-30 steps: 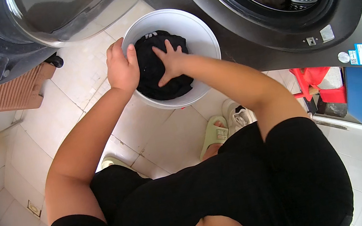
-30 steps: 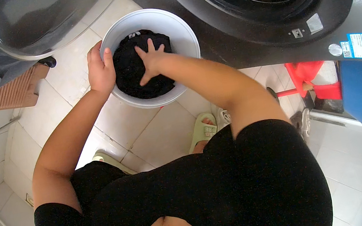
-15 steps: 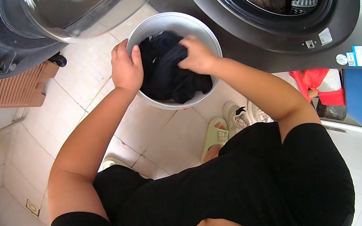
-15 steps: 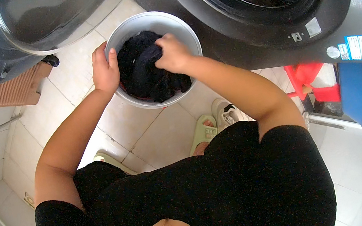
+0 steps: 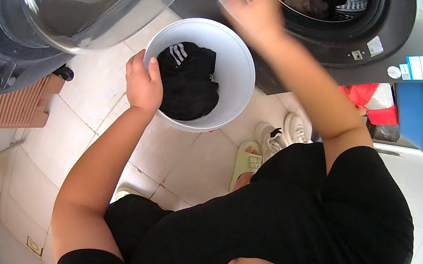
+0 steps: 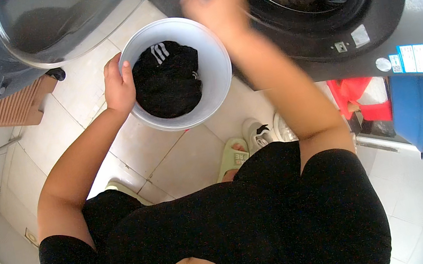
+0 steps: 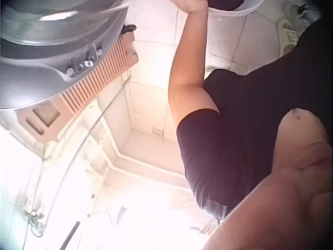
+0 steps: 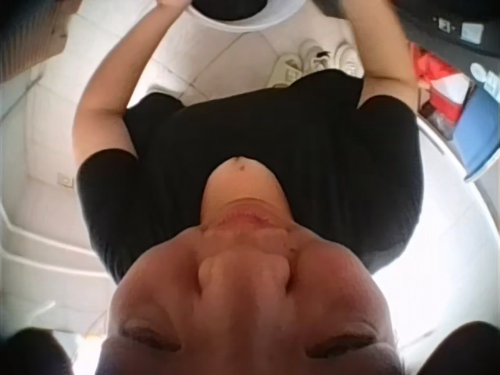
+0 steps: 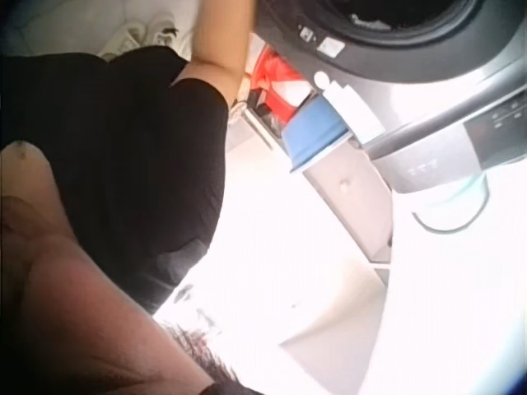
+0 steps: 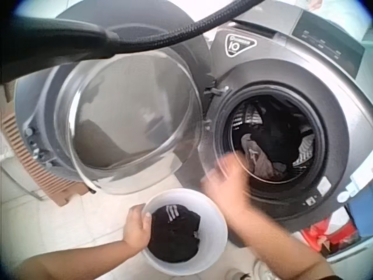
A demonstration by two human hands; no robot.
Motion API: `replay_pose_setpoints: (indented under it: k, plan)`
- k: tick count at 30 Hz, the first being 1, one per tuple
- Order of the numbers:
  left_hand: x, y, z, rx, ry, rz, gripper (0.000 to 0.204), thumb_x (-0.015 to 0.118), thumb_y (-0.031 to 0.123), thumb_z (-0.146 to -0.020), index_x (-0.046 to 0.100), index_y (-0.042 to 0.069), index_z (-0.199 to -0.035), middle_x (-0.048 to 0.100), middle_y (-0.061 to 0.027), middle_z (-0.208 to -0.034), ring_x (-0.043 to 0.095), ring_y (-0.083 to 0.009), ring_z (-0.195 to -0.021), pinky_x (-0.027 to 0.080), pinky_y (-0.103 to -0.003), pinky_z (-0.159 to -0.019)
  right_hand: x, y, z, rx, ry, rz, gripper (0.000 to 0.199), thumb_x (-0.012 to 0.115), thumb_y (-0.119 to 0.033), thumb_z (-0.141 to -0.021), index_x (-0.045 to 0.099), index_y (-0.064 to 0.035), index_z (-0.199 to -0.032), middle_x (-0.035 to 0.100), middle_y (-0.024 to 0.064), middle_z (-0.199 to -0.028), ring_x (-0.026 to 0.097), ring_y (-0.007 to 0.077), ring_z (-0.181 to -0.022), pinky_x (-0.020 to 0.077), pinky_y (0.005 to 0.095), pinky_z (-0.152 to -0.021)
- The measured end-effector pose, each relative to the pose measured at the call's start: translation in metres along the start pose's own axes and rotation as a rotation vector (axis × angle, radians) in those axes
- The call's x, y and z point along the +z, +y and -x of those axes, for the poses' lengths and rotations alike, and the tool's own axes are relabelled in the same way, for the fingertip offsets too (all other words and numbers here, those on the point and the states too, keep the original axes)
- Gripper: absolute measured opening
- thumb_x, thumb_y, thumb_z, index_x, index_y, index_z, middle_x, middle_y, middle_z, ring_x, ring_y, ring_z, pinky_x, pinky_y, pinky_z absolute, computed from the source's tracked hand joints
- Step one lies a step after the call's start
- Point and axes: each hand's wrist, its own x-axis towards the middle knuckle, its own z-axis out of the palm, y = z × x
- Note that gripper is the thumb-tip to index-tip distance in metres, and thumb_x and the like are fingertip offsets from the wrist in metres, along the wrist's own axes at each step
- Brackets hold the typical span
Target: The person sits on a sofa and threads dried plant material onto a pink clothes hanger. They then place the hanger aside, stand up, walk to a washing machine, and put a black garment into a bucket.
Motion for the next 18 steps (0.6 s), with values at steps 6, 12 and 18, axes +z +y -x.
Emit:
replay_pose_setpoints:
  k: [6, 12, 18]
  plan:
    - [0.002, 0.008, 0.0, -0.006, -0.014, 0.011, 0.04, 0.045, 0.03, -0.089, 0.047, 0.0, -0.116, 0.047, -0.0198, -0.117, 0.048, -0.0361, -0.103, 0.041, -0.04, -0.087, 0.117, -0.017, 0.126, 0.187, -1.368, 0.363, 0.117, 0.081, -0.042, -0.051, 0.006, -0.0254, -0.14, -0.009, 0.02, -0.144, 0.017, 0.0493, -0.126, 0.0333, 0.0533, -0.095]
    - [0.001, 0.006, 0.002, -0.016, -0.02, 0.002, 0.039, 0.046, 0.029, -0.088, 0.047, 0.0, -0.115, 0.047, -0.0195, -0.116, 0.048, -0.0359, -0.103, 0.041, -0.04, -0.087, 0.165, 0.005, 0.158, 0.163, -0.999, 0.316, 0.042, 0.066, -0.013, -0.067, 0.052, -0.0089, -0.106, 0.044, 0.0171, -0.118, 0.046, 0.0381, -0.107, 0.0471, 0.0426, -0.083]
    - [-0.004, 0.008, 0.001, -0.02, -0.02, 0.042, 0.037, 0.043, 0.027, -0.09, 0.048, 0.0, -0.114, 0.047, -0.0195, -0.116, 0.048, -0.0359, -0.103, 0.04, -0.04, -0.088, 0.08, 0.031, 0.106, 0.313, -0.821, -0.058, 0.052, 0.069, -0.012, -0.057, 0.052, -0.0009, -0.105, 0.059, 0.0209, -0.097, 0.057, 0.0336, -0.092, 0.0446, 0.0363, -0.083]
